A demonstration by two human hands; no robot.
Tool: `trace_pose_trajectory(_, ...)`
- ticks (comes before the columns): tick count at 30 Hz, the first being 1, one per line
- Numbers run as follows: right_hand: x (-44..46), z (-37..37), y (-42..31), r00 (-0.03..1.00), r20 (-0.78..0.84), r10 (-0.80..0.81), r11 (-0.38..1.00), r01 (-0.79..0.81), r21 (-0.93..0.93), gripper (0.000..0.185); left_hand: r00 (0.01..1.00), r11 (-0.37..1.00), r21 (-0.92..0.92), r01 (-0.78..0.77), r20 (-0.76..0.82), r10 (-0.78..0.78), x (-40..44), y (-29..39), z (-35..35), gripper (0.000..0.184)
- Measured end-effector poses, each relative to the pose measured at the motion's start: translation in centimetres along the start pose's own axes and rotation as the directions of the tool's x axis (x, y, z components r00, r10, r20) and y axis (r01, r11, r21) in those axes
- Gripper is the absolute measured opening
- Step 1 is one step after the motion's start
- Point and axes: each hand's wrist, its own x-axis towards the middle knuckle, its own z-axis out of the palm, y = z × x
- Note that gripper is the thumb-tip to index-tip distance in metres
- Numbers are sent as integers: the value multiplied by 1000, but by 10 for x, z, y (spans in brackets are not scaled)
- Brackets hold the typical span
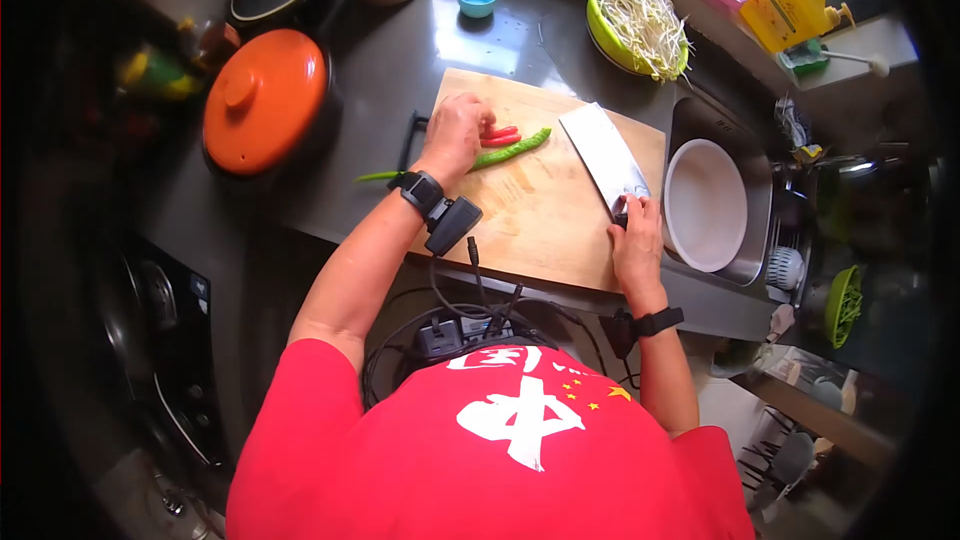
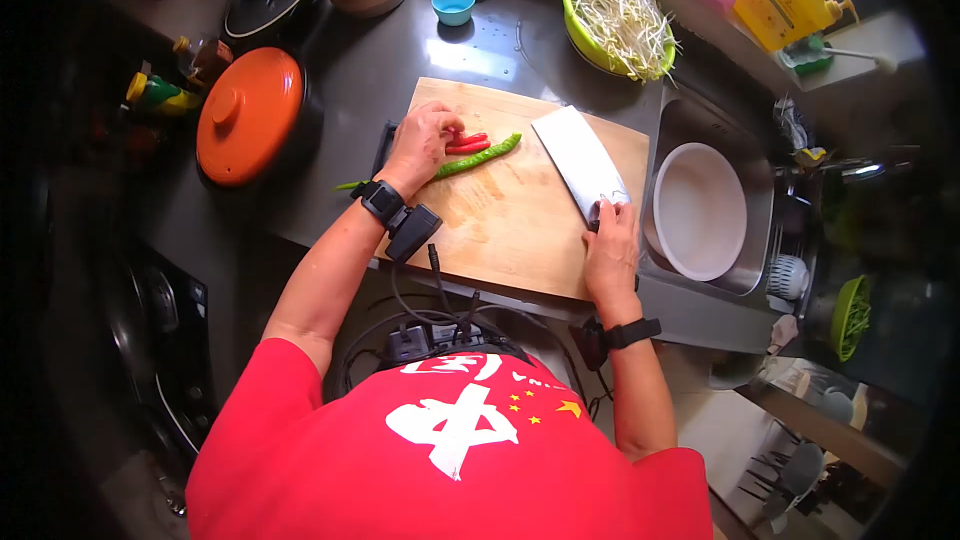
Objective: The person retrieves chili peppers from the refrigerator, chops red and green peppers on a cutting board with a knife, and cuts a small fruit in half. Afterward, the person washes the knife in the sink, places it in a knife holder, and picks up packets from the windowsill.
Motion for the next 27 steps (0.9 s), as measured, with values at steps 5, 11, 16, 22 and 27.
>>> trace_pose_trajectory(5, 3, -2, 11, 997, 3, -82, 992, 82, 94, 52, 987, 986, -35, 162, -19, -162, 0, 19, 2, 11)
trace_pose_trajectory(11, 1, -6, 21, 994, -1, -113, 975, 111, 195, 47, 973, 965, -124, 229, -3, -232, -5, 32, 12, 17)
trace_pose_trajectory(16, 1, -9, 28, 989, -71, -126, 928, 143, 343, 43, 995, 993, -75, 96, -12, -97, -11, 32, 16, 18)
trace_pose_trajectory(22, -10, -41, 12, 989, -128, -76, 823, 135, 552, 36, 1000, 978, 211, -8, -22, 13, -12, 38, 18, 17)
trace_pose_trajectory(27, -21, -49, 5, 992, -90, -94, 751, 130, 648, 33, 996, 919, 393, -2, -78, 36, -19, 43, 15, 14)
